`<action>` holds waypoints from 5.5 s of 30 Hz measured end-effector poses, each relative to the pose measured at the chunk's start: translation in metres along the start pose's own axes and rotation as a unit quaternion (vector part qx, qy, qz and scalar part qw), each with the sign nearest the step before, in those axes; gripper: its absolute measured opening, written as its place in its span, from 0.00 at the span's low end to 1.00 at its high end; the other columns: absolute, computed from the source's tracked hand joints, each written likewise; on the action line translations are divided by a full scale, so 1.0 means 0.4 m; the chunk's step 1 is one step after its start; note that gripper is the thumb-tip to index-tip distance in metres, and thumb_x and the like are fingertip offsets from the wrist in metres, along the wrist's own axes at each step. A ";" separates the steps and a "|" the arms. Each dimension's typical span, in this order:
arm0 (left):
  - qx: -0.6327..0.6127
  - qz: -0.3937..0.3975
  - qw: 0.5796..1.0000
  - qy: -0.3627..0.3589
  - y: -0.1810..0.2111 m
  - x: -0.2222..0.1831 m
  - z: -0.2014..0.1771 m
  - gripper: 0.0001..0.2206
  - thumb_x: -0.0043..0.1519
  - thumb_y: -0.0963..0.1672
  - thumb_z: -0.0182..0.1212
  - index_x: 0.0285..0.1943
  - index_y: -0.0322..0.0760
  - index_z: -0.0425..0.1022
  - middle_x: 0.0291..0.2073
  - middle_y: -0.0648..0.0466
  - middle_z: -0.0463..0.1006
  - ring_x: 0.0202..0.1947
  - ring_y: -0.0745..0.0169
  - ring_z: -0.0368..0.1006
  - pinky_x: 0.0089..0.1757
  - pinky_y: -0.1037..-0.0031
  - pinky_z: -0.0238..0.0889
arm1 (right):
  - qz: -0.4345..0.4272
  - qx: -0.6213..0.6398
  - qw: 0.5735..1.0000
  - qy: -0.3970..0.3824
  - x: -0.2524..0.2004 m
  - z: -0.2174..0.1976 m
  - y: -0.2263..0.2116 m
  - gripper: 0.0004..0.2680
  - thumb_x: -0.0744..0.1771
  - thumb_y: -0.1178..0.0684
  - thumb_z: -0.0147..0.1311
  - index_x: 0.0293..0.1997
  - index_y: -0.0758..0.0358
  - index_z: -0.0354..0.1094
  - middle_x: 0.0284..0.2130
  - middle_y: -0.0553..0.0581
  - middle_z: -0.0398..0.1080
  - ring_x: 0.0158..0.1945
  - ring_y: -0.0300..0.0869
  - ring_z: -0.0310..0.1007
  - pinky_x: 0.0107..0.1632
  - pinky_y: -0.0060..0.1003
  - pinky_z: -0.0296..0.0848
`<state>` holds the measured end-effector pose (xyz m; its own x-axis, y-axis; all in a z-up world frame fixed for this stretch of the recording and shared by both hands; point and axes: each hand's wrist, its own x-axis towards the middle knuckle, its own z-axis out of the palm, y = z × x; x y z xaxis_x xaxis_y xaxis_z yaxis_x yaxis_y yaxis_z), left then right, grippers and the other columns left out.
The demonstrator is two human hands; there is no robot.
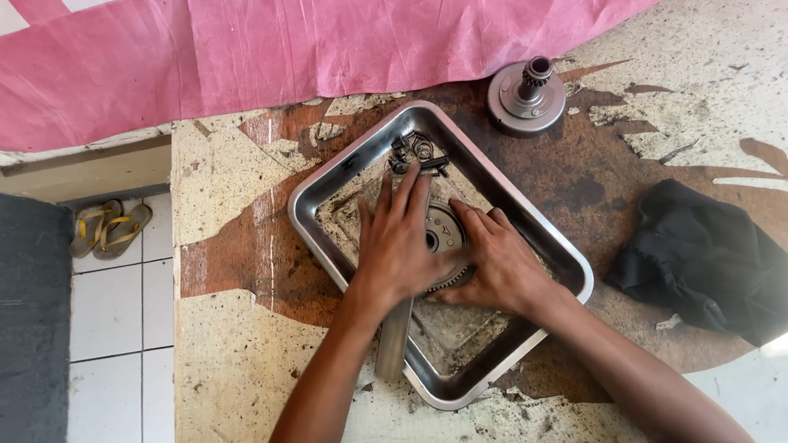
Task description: Cleaning and inspecting a gear assembly in a metal tray on a workbench.
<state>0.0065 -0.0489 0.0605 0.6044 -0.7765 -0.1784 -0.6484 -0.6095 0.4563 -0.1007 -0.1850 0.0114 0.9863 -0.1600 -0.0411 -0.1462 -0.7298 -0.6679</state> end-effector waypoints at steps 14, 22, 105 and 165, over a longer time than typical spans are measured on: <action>-0.070 -0.037 0.994 0.078 -0.065 0.025 0.108 0.19 0.71 0.47 0.40 0.70 0.46 0.67 0.69 0.50 0.66 0.71 0.37 0.57 0.61 0.26 0.44 | 0.042 -0.009 0.997 -0.069 -0.027 0.016 -0.010 0.47 0.50 0.35 0.74 0.73 0.64 0.51 0.56 0.70 0.69 0.58 0.72 0.66 0.59 0.70 0.66; -0.124 -0.039 0.989 0.076 -0.060 -0.096 0.068 0.20 0.72 0.47 0.36 0.69 0.41 0.66 0.68 0.42 0.66 0.71 0.28 0.54 0.59 0.20 0.37 | 0.027 -0.032 0.998 -0.055 -0.029 0.054 0.030 0.49 0.49 0.28 0.71 0.74 0.57 0.49 0.56 0.61 0.70 0.56 0.63 0.68 0.54 0.60 0.69; -0.138 -0.031 0.987 0.074 -0.047 -0.012 0.069 0.19 0.72 0.46 0.36 0.70 0.47 0.66 0.68 0.48 0.69 0.71 0.36 0.57 0.56 0.12 0.27 | 0.007 0.054 0.998 -0.032 0.022 0.014 0.076 0.51 0.47 0.32 0.76 0.74 0.58 0.48 0.62 0.65 0.63 0.62 0.69 0.63 0.65 0.62 0.60; -0.105 -0.020 0.989 0.102 -0.124 -0.038 0.101 0.17 0.71 0.46 0.39 0.66 0.49 0.68 0.64 0.51 0.71 0.71 0.35 0.56 0.52 0.08 0.33 | 0.009 0.033 0.999 -0.042 0.017 -0.017 0.043 0.51 0.48 0.31 0.76 0.75 0.60 0.47 0.63 0.65 0.61 0.59 0.70 0.64 0.61 0.64 0.65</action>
<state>0.0110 -0.0134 0.0054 0.7220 -0.6912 -0.0306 -0.5241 -0.5753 0.6280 -0.0972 -0.2029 0.0047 0.9870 -0.1142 -0.1132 -0.1607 -0.6812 -0.7142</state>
